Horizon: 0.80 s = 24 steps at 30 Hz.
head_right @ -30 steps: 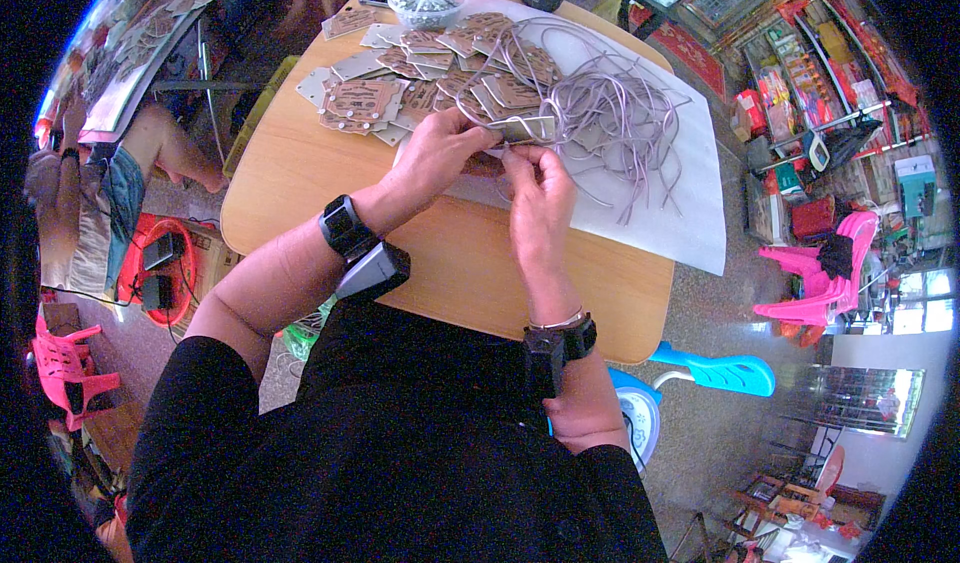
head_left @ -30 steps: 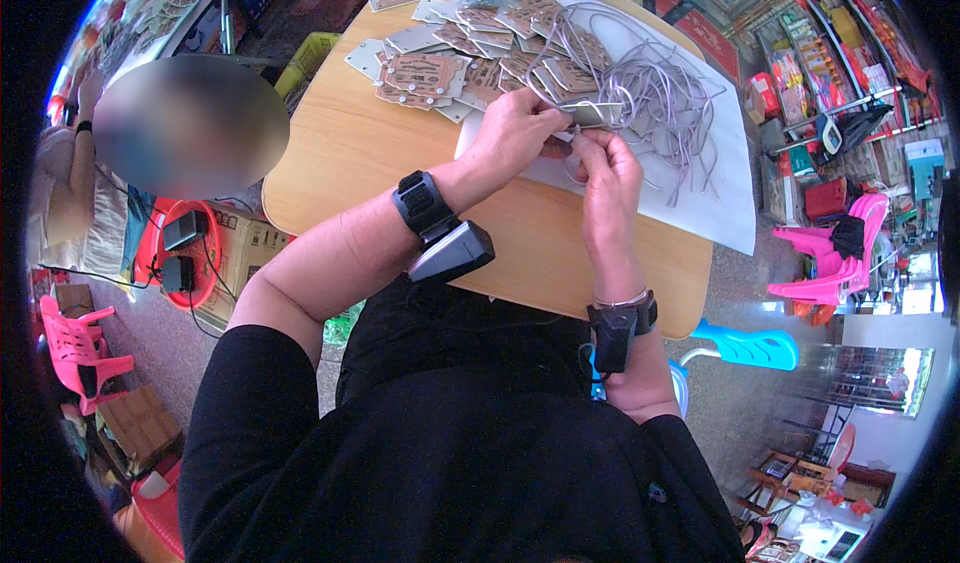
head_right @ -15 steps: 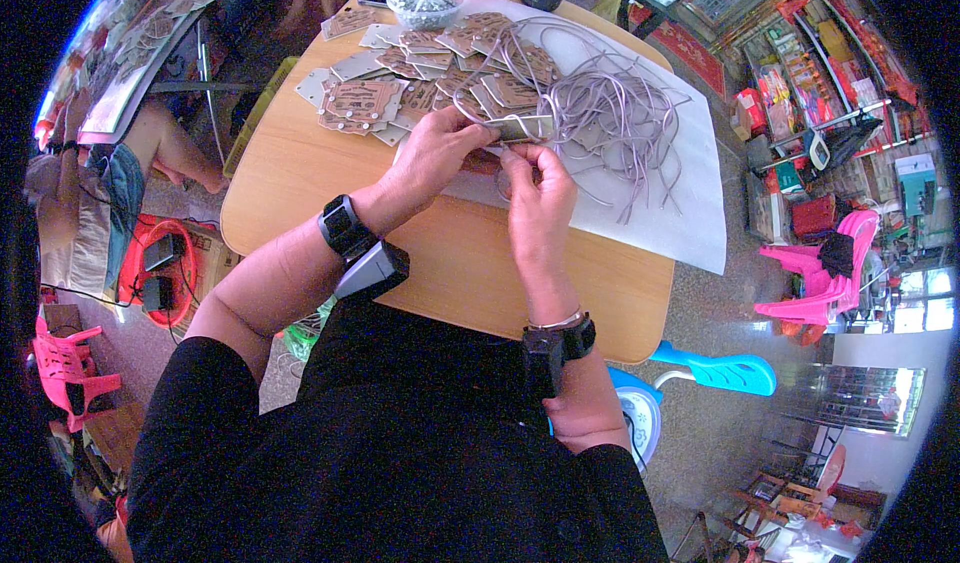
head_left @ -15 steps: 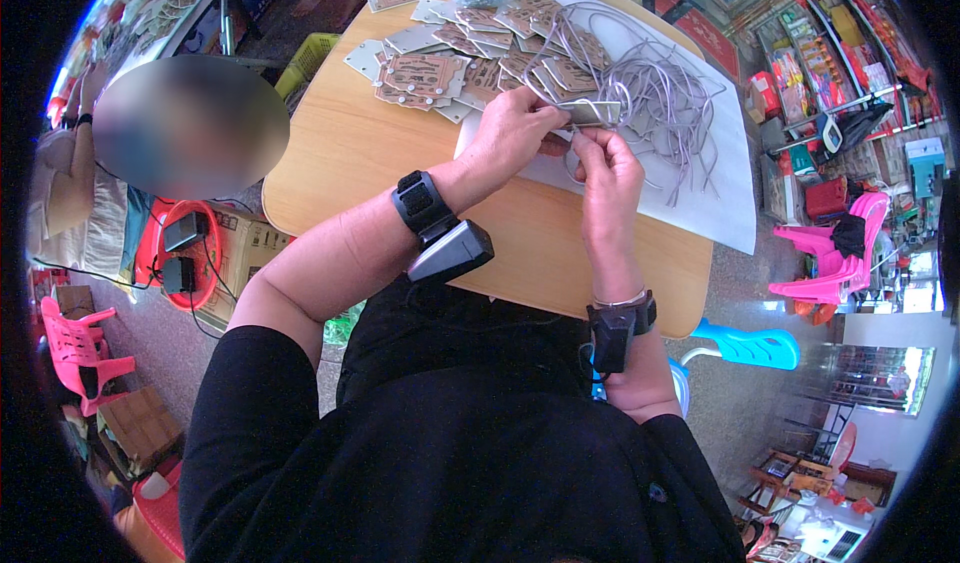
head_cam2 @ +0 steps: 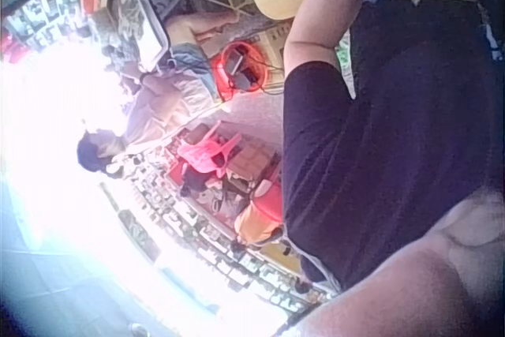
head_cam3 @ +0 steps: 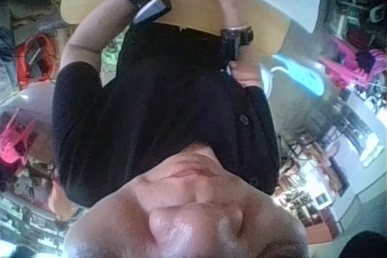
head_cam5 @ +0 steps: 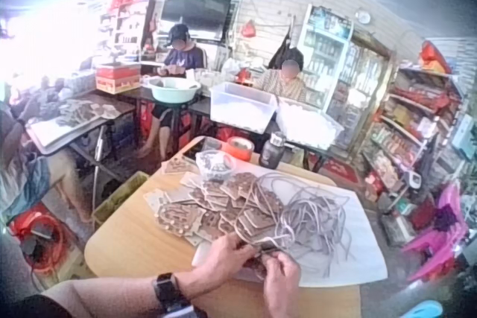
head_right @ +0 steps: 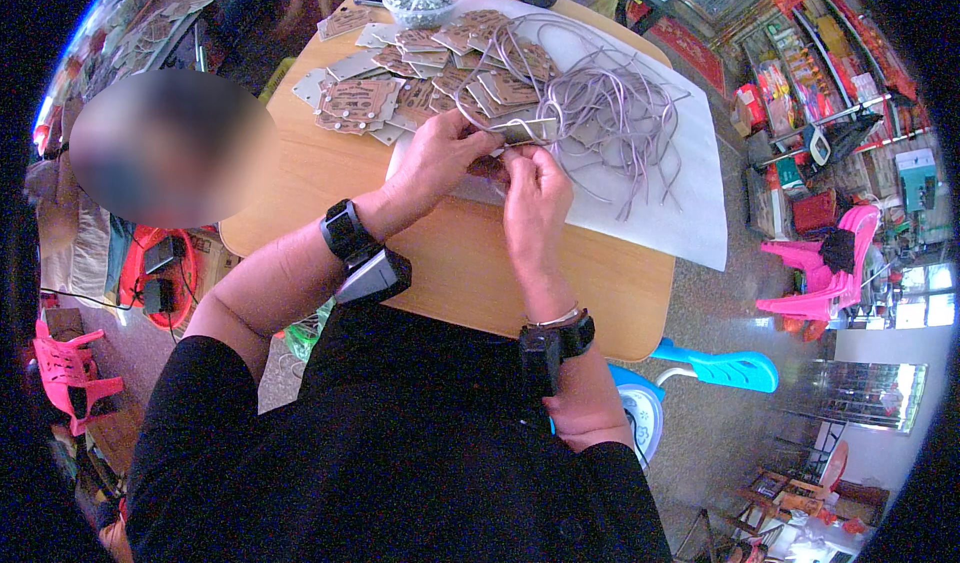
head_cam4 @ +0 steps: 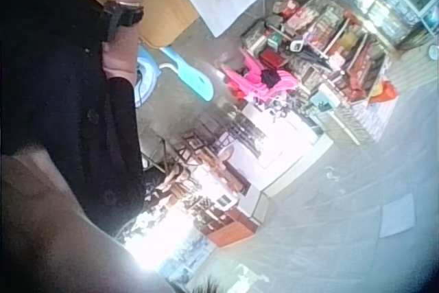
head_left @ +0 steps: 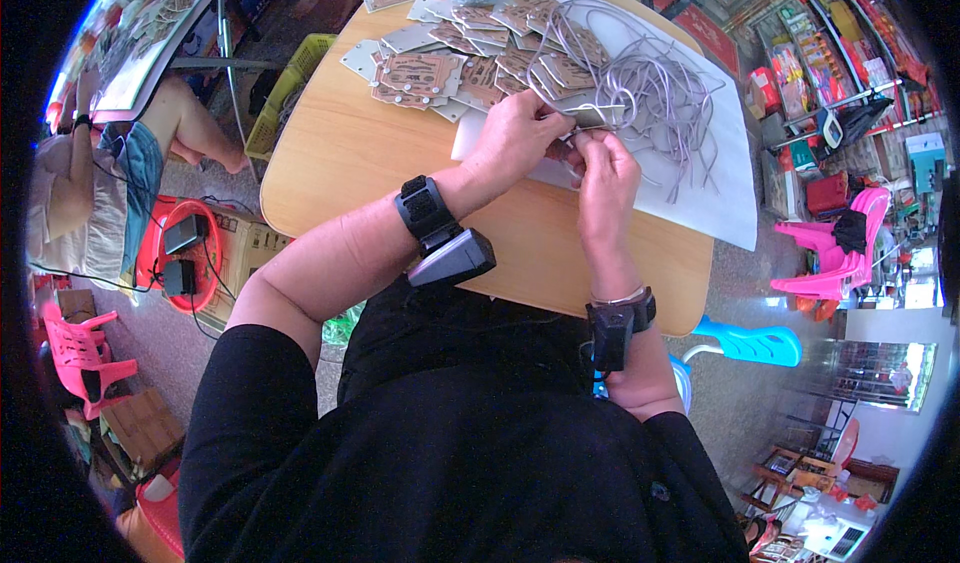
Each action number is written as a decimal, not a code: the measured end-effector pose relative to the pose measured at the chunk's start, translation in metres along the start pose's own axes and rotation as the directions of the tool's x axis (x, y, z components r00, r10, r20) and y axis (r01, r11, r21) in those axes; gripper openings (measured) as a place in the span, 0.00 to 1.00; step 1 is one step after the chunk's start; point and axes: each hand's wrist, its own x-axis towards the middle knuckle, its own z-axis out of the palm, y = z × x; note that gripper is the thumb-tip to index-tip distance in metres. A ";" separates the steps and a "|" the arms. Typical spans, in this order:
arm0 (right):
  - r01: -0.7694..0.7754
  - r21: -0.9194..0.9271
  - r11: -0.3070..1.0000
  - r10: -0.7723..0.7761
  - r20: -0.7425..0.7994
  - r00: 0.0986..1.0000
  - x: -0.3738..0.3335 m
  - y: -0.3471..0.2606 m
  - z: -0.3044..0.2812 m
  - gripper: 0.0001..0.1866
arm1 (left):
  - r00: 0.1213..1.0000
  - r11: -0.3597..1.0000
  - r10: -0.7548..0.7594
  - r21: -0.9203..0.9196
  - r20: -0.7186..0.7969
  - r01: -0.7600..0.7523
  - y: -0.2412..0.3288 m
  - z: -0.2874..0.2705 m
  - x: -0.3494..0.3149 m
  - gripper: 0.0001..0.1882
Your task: Threading strings through holes in small cardboard or leather shoe components.
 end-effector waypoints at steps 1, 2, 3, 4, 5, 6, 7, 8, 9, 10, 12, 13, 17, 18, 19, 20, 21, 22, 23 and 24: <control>0.000 0.000 1.000 0.000 -0.002 1.000 0.001 0.001 -0.002 0.09 | 1.000 1.000 0.000 0.000 0.002 0.000 0.000 0.000 0.001 0.12; -0.069 0.101 0.993 0.066 0.033 0.997 0.004 0.004 -0.005 0.09 | 1.000 1.000 0.008 0.013 0.012 -0.009 0.000 -0.001 0.001 0.12; -0.139 0.199 0.970 0.126 0.074 0.989 0.006 0.005 -0.007 0.08 | 1.000 1.000 0.017 0.025 0.022 -0.018 0.000 -0.001 0.002 0.12; -0.140 0.199 0.970 0.127 0.074 0.989 0.006 0.004 -0.007 0.08 | 1.000 1.000 0.017 0.025 0.022 -0.017 0.004 -0.002 0.000 0.12; -0.157 0.213 0.964 0.140 0.095 0.986 0.006 0.002 -0.008 0.08 | 0.998 0.998 -0.027 0.051 0.051 0.025 0.009 -0.002 -0.002 0.11; -0.175 0.228 0.958 0.151 0.117 0.982 0.006 0.001 -0.008 0.08 | 0.994 0.995 -0.072 0.079 0.080 0.065 0.014 -0.003 -0.003 0.10; -0.175 0.228 0.958 0.151 0.119 0.981 0.006 0.003 -0.007 0.08 | 0.994 0.995 -0.071 0.079 0.079 0.065 0.016 -0.003 -0.005 0.10; -0.092 0.162 0.983 0.072 0.121 0.990 0.006 0.005 -0.007 0.08 | 0.996 0.998 -0.063 0.028 0.070 0.061 0.018 -0.003 -0.006 0.10; -0.006 0.096 0.995 -0.006 0.129 0.992 0.007 0.007 -0.006 0.08 | 0.997 0.998 -0.055 -0.022 0.061 0.057 0.020 -0.003 -0.006 0.10; -0.007 0.097 0.995 -0.006 0.129 0.992 0.006 0.008 -0.005 0.08 | 0.997 0.998 -0.055 -0.021 0.061 0.057 0.020 -0.005 -0.007 0.10; 0.049 0.048 0.998 -0.054 0.101 0.993 0.006 0.010 -0.004 0.07 | 0.997 0.994 -0.053 -0.091 0.062 0.058 0.021 -0.006 -0.007 0.11; 0.049 0.049 0.998 -0.054 0.100 0.994 0.006 0.010 -0.004 0.07 | 0.997 0.994 -0.053 -0.090 0.062 0.058 0.021 -0.006 -0.007 0.11; 0.073 0.008 0.997 -0.074 0.092 0.993 0.006 0.010 -0.005 0.06 | 0.995 0.991 -0.053 -0.122 0.080 0.063 0.021 -0.005 -0.007 0.11; 0.072 -0.006 0.997 -0.071 0.079 0.994 0.006 0.010 -0.005 0.05 | 0.995 0.992 -0.046 -0.111 0.085 0.055 0.021 -0.004 -0.007 0.11; 0.072 -0.006 0.997 -0.071 0.078 0.994 0.006 0.010 -0.006 0.05 | 0.995 0.992 -0.046 -0.110 0.086 0.056 0.021 -0.004 -0.007 0.11; 0.075 -0.036 0.997 -0.072 0.075 0.995 0.005 0.009 -0.006 0.05 | 0.995 0.995 -0.050 -0.080 0.083 0.056 0.021 -0.003 -0.007 0.10; 0.078 -0.067 0.995 -0.073 0.071 0.995 0.005 0.009 -0.007 0.04 | 0.995 0.997 -0.053 -0.049 0.080 0.057 0.021 -0.003 -0.008 0.10; 0.077 -0.066 0.995 -0.073 0.069 0.995 0.005 0.008 -0.007 0.04 | 0.995 0.997 -0.053 -0.048 0.082 0.057 0.022 -0.002 -0.009 0.10; 0.083 -0.079 0.993 -0.078 0.064 0.995 0.005 0.007 -0.006 0.05 | 0.996 0.999 -0.048 -0.020 0.069 0.049 0.023 -0.001 -0.010 0.10; 0.089 -0.093 0.992 -0.083 0.059 0.995 0.004 0.007 -0.006 0.05 | 0.998 0.999 -0.042 0.008 0.056 0.042 0.024 0.000 -0.010 0.10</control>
